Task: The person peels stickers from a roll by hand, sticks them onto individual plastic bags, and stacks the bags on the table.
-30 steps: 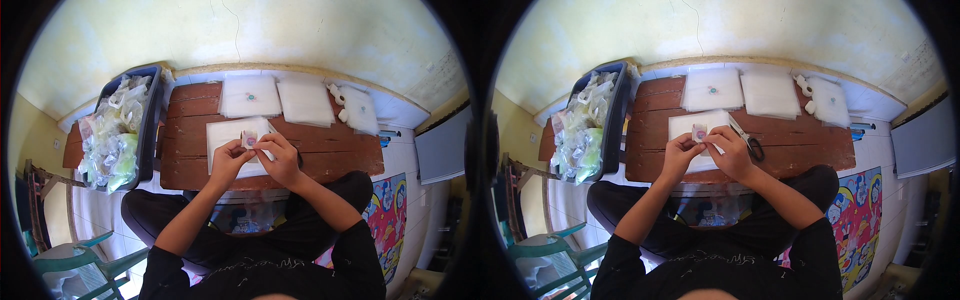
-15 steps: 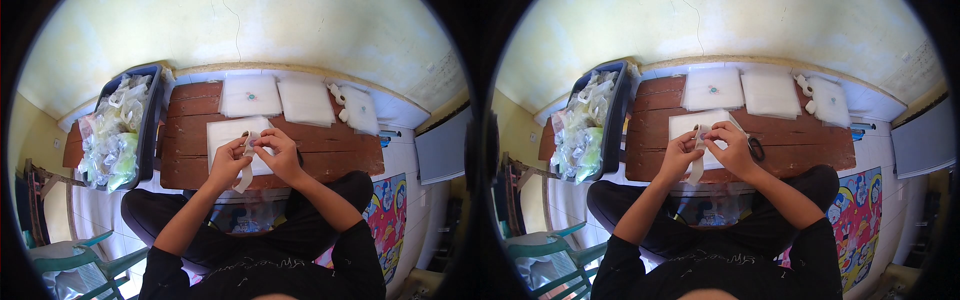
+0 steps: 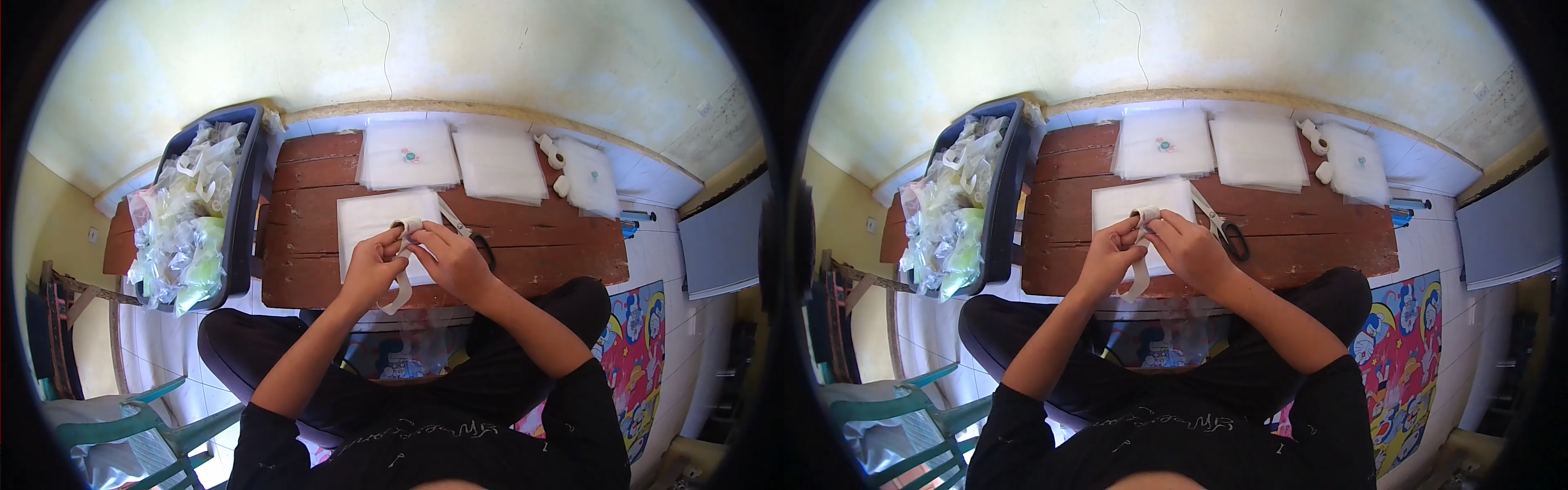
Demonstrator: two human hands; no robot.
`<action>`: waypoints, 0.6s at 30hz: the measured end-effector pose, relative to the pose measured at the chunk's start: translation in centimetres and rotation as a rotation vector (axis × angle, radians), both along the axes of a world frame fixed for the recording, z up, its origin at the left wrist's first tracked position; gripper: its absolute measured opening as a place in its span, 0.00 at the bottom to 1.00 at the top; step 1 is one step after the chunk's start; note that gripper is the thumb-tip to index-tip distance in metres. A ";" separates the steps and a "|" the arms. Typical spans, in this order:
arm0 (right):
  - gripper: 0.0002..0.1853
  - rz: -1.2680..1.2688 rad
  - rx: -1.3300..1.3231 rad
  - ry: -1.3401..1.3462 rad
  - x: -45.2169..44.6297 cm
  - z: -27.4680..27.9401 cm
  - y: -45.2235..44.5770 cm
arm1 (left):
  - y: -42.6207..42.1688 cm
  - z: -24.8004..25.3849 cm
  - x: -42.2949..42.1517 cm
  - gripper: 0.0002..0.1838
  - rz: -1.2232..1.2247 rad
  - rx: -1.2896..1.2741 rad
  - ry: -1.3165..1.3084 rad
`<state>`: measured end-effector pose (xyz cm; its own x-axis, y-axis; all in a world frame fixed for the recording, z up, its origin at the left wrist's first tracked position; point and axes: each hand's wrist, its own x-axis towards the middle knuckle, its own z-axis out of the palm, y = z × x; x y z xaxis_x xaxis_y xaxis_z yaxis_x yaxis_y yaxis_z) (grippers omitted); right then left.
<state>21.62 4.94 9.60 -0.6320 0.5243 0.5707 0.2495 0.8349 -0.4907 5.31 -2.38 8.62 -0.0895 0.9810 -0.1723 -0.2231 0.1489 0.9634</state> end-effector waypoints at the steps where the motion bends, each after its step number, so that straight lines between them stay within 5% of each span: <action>1: 0.10 0.007 0.029 -0.020 0.0 0.0 0.0 | 0.0 0.1 0.0 0.33 -0.001 0.000 0.001; 10: 0.09 0.030 -0.145 0.049 -0.2 -0.5 0.6 | 0.2 -0.4 -0.3 0.23 -0.034 -0.033 -0.061; 18: 0.06 0.070 -0.811 0.296 -0.4 -0.4 0.5 | -0.2 2.6 0.1 0.15 0.091 -0.076 0.678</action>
<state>21.24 5.47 9.22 -0.5629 0.8060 0.1830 -0.0213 0.2072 -0.9781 5.44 -2.59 11.21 -0.2835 0.9517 -0.1175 0.4105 0.2312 0.8821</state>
